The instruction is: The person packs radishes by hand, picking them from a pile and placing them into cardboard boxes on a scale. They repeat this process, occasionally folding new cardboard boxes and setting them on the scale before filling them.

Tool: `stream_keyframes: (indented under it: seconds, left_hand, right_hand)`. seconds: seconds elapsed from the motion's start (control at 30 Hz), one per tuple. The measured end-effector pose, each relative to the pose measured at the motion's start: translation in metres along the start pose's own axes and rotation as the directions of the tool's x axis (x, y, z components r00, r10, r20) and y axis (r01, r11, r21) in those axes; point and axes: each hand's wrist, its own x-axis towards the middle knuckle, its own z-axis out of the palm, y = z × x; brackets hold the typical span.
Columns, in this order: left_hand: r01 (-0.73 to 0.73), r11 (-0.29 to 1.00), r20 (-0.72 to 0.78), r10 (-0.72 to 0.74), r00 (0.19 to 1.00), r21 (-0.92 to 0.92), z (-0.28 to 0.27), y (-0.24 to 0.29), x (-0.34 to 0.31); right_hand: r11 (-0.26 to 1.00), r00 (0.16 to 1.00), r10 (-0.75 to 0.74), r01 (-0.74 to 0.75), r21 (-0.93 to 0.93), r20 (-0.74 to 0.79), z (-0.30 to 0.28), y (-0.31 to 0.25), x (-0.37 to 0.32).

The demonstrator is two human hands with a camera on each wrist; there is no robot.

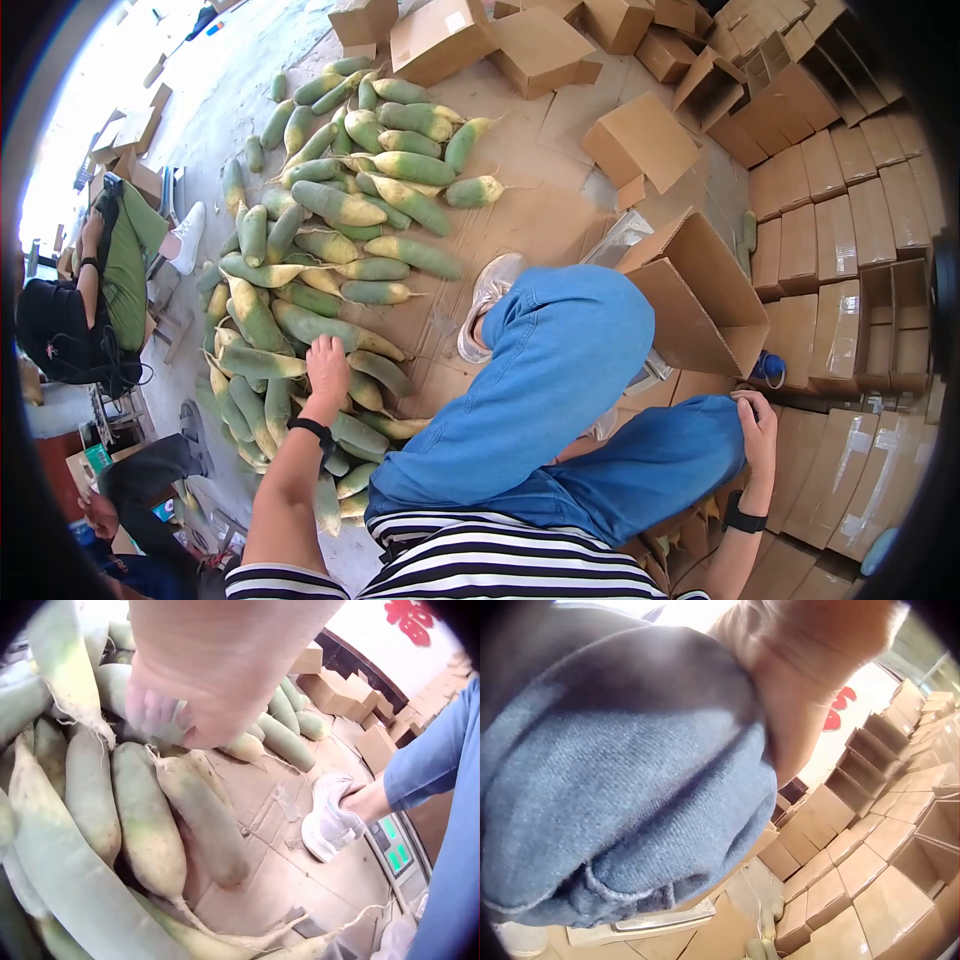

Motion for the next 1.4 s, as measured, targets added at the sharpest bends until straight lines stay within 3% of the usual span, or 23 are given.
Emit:
stream_keyframes:
  seconds: [0.07, 0.1, 0.17, 0.3, 0.37, 0.43, 0.53, 0.6, 0.63, 0.67, 0.7, 0.77, 0.8, 0.93, 0.97, 1.03, 1.1, 1.13, 1.2, 1.23, 1.3, 1.33, 1.4]
  left_hand:
    - [-0.196, 0.956, -0.288, 0.255, 0.923, 0.216, 0.012, -0.008, 0.014]
    - [-0.202, 0.955, -0.285, 0.260, 0.923, 0.215, 0.019, -0.012, 0.022]
    - [-0.230, 0.880, -0.217, 0.341, 0.915, 0.415, 0.030, -0.017, 0.036]
    - [-0.259, 0.826, -0.086, 0.345, 0.935, 0.502, 0.021, -0.014, 0.057]
    - [-0.299, 0.845, 0.134, 0.267, 0.954, 0.444, 0.023, -0.015, 0.066]
    - [-0.331, 0.811, 0.081, 0.334, 0.939, 0.482, 0.009, -0.016, 0.062]
    - [-0.374, 0.863, 0.174, 0.333, 0.927, 0.340, -0.028, -0.002, 0.055]
    - [-0.241, 0.970, -0.140, 0.238, 0.961, -0.004, -0.061, 0.010, 0.048]
    - [-0.243, 0.970, -0.142, 0.241, 0.960, -0.002, -0.075, 0.008, 0.048]
    - [-0.192, 0.951, -0.250, 0.130, 0.959, -0.241, -0.089, 0.008, 0.051]
    - [-0.162, 0.866, -0.328, -0.002, 0.945, -0.473, -0.104, 0.010, 0.052]
    - [-0.148, 0.432, -0.235, -0.156, 0.959, -0.890, -0.136, 0.012, 0.048]
    - [-0.183, 0.289, -0.236, -0.159, 0.959, -0.940, -0.152, 0.014, 0.045]
    - [-0.314, -0.023, -0.307, -0.145, 0.941, -0.949, -0.226, 0.050, 0.016]
    - [-0.350, -0.114, -0.335, -0.131, 0.933, -0.930, -0.240, 0.060, 0.011]
    - [-0.385, -0.156, -0.388, -0.014, 0.922, -0.910, -0.255, 0.071, 0.006]
    - [-0.300, -0.571, -0.408, 0.069, 0.910, -0.764, -0.280, 0.103, -0.008]
    - [-0.288, -0.582, -0.418, 0.099, 0.903, -0.760, -0.293, 0.121, -0.014]
    - [-0.051, -0.755, -0.402, 0.290, 0.869, -0.654, -0.313, 0.161, -0.033]
    - [-0.039, -0.759, -0.407, 0.304, 0.862, -0.650, -0.321, 0.183, -0.044]
    - [0.157, -0.797, -0.365, 0.431, 0.825, -0.584, -0.336, 0.225, -0.057]
    - [0.160, -0.800, -0.369, 0.432, 0.823, -0.578, -0.340, 0.236, -0.053]
    - [0.042, -0.448, -0.269, 0.606, 0.749, -0.893, -0.341, 0.254, -0.042]
  right_hand:
    - [1.000, 1.000, 0.014, -0.014, 0.007, 0.001, 0.000, 0.001, 0.001]
    - [1.000, 1.000, 0.024, -0.024, 0.019, -0.002, 0.000, 0.002, 0.000]
    - [0.999, 0.999, 0.033, -0.032, 0.009, -0.005, 0.000, -0.001, -0.002]
    - [0.998, 0.998, 0.058, -0.058, 0.004, -0.016, 0.001, 0.005, -0.004]
    - [0.998, 0.998, 0.056, -0.056, 0.019, -0.016, 0.001, 0.012, -0.004]
    - [0.998, 0.998, 0.054, -0.054, 0.033, -0.023, 0.003, 0.013, -0.004]
    - [0.998, 0.998, 0.051, -0.050, 0.029, -0.022, 0.002, 0.013, -0.002]
    - [0.999, 1.000, 0.025, -0.025, 0.024, -0.009, 0.003, 0.014, 0.000]
    - [0.999, 1.000, 0.026, -0.025, 0.026, -0.012, 0.004, 0.011, 0.002]
    - [0.999, 1.000, 0.030, -0.030, 0.014, -0.004, 0.005, 0.007, 0.003]
    - [0.999, 0.999, 0.033, -0.033, 0.000, 0.000, 0.004, 0.004, 0.005]
    - [1.000, 1.000, 0.010, -0.010, 0.007, -0.012, 0.007, 0.009, 0.008]
    - [1.000, 1.000, -0.014, 0.014, 0.016, -0.011, 0.007, 0.009, 0.010]
    - [0.977, 0.980, -0.187, 0.178, -0.116, -0.072, 0.018, -0.032, 0.016]
    - [0.931, 0.939, -0.329, 0.305, -0.202, -0.096, 0.019, -0.053, 0.016]
    - [0.843, 0.852, -0.511, 0.473, -0.258, -0.110, 0.019, -0.116, 0.016]
    - [0.686, 0.677, -0.722, 0.671, -0.282, -0.145, 0.018, -0.166, 0.019]
    - [0.617, 0.595, -0.785, 0.733, -0.285, -0.171, 0.018, -0.187, 0.021]
    - [0.540, 0.524, -0.840, 0.790, -0.289, -0.137, 0.013, -0.218, 0.021]
    - [0.477, 0.461, -0.878, 0.813, -0.334, -0.132, 0.011, -0.227, 0.025]
    - [0.374, 0.331, -0.927, 0.806, -0.459, -0.175, 0.002, -0.223, 0.031]
    - [0.371, 0.330, -0.929, 0.804, -0.465, -0.171, -0.004, -0.219, 0.031]
    - [0.520, 0.504, -0.849, 0.749, -0.410, -0.158, -0.024, -0.203, 0.030]
